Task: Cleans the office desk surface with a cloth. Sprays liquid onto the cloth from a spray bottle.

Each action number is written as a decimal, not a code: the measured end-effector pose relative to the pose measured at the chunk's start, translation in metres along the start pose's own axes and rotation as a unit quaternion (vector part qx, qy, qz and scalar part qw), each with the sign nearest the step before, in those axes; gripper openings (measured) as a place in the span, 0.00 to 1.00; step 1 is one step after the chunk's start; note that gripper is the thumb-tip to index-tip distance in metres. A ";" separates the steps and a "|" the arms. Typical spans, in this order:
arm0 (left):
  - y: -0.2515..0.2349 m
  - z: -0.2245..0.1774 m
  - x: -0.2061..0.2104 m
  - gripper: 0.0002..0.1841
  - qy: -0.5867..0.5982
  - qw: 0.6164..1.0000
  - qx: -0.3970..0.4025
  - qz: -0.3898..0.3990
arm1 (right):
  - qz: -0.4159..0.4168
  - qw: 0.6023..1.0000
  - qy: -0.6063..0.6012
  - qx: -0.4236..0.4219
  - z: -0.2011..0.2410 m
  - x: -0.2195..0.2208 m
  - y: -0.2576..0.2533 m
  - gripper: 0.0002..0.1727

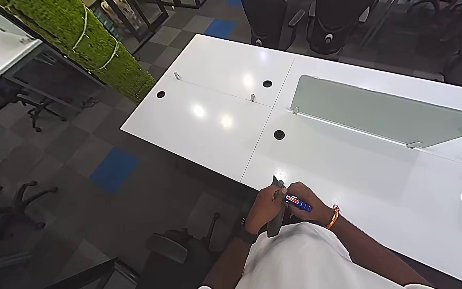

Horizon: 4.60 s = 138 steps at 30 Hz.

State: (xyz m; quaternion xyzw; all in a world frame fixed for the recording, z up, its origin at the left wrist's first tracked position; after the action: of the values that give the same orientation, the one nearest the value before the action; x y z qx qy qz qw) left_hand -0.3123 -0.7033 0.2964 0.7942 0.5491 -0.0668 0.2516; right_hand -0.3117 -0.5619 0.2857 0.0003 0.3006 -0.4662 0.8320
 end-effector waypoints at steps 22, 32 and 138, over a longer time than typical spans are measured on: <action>0.090 0.293 0.022 0.31 -0.161 0.898 -0.406 0.046 | -0.080 0.987 0.016 0.141 -0.080 -0.045 0.019 0.17; 0.112 0.327 0.033 0.28 -0.116 0.904 -0.410 0.038 | -0.252 0.946 -0.051 0.197 -0.121 -0.089 -0.032 0.12; -0.015 -0.276 0.274 0.25 -0.009 0.968 0.248 -0.029 | -0.135 0.940 -0.305 -0.073 0.002 -0.326 0.212 0.19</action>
State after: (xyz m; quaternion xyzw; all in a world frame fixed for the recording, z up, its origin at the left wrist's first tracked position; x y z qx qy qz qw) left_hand -0.2664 -0.3393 0.4256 0.8148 0.5360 -0.2151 0.0499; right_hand -0.2714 -0.1900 0.3906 -0.2430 0.0626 -0.5285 0.8110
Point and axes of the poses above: each hand's wrist, its own y-axis away from the middle knuckle, its own x-axis out of the palm, z = x × y, the point moved 8 cm from there along -y, towards the middle knuckle, and after that the axes turned 2 degrees about -z, right-handed, at the moved point
